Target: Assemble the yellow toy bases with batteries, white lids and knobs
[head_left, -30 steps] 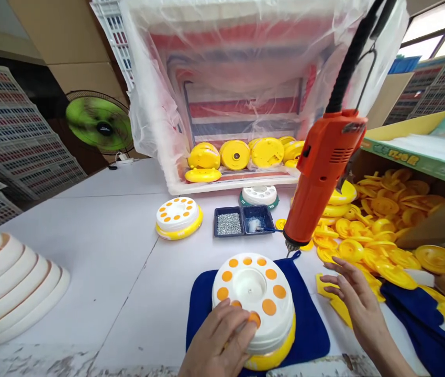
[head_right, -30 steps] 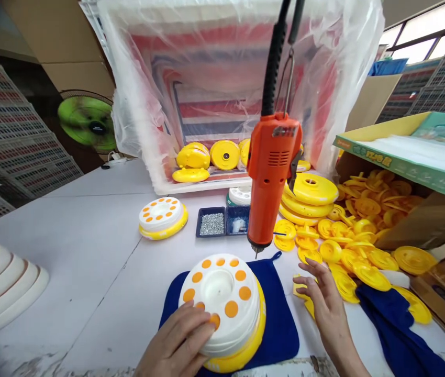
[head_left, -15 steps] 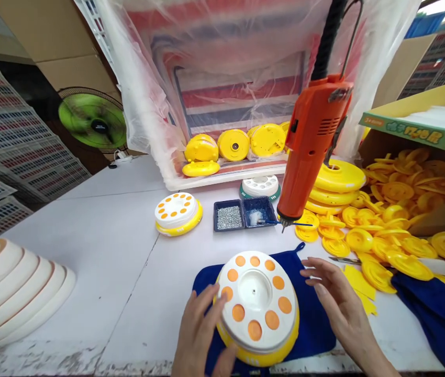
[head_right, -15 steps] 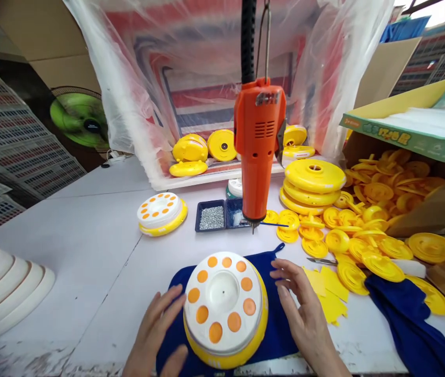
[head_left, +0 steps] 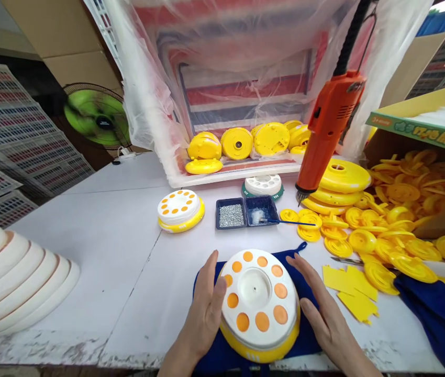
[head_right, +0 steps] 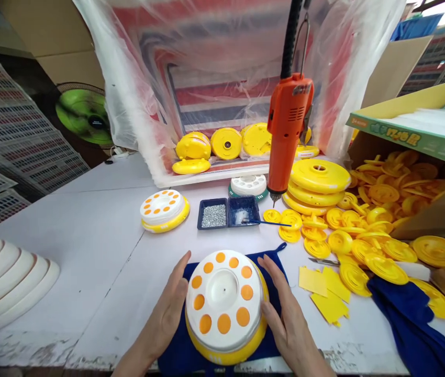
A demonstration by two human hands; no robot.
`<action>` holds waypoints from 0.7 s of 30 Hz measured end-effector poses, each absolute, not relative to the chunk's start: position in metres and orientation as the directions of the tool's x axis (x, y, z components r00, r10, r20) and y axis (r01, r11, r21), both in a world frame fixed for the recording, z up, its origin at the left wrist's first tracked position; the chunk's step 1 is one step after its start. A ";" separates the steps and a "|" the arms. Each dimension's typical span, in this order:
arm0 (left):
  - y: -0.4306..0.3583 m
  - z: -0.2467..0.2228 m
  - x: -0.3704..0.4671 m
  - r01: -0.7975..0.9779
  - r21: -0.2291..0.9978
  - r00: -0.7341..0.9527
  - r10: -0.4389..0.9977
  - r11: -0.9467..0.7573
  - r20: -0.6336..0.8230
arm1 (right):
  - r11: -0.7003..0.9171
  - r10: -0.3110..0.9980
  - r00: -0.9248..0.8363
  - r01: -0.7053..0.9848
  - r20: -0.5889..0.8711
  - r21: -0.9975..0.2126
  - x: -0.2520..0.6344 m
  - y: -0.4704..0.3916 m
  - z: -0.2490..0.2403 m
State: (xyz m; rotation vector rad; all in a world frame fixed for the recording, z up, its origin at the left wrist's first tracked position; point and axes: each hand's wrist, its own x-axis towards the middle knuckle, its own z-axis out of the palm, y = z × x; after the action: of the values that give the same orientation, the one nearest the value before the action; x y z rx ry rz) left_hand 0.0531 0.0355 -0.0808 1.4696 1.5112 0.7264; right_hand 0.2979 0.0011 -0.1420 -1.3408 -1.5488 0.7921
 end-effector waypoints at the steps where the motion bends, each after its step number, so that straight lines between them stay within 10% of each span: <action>1: 0.036 -0.080 0.053 0.459 0.880 0.089 0.979 0.122 -0.182 | 0.221 0.972 -0.008 0.389 0.236 -0.894 0.297 0.001 -0.143; 21: 0.034 -0.094 0.057 0.336 0.914 0.080 0.960 0.226 -0.267 | 0.228 0.966 -0.008 0.505 0.259 -0.833 0.298 -0.025 -0.154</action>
State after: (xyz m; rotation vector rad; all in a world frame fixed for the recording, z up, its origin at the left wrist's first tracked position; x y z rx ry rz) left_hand 0.0569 0.0343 -0.0938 1.3014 1.4564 0.7539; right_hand 0.2979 -0.0249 -0.1545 -1.3988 -1.6409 0.6740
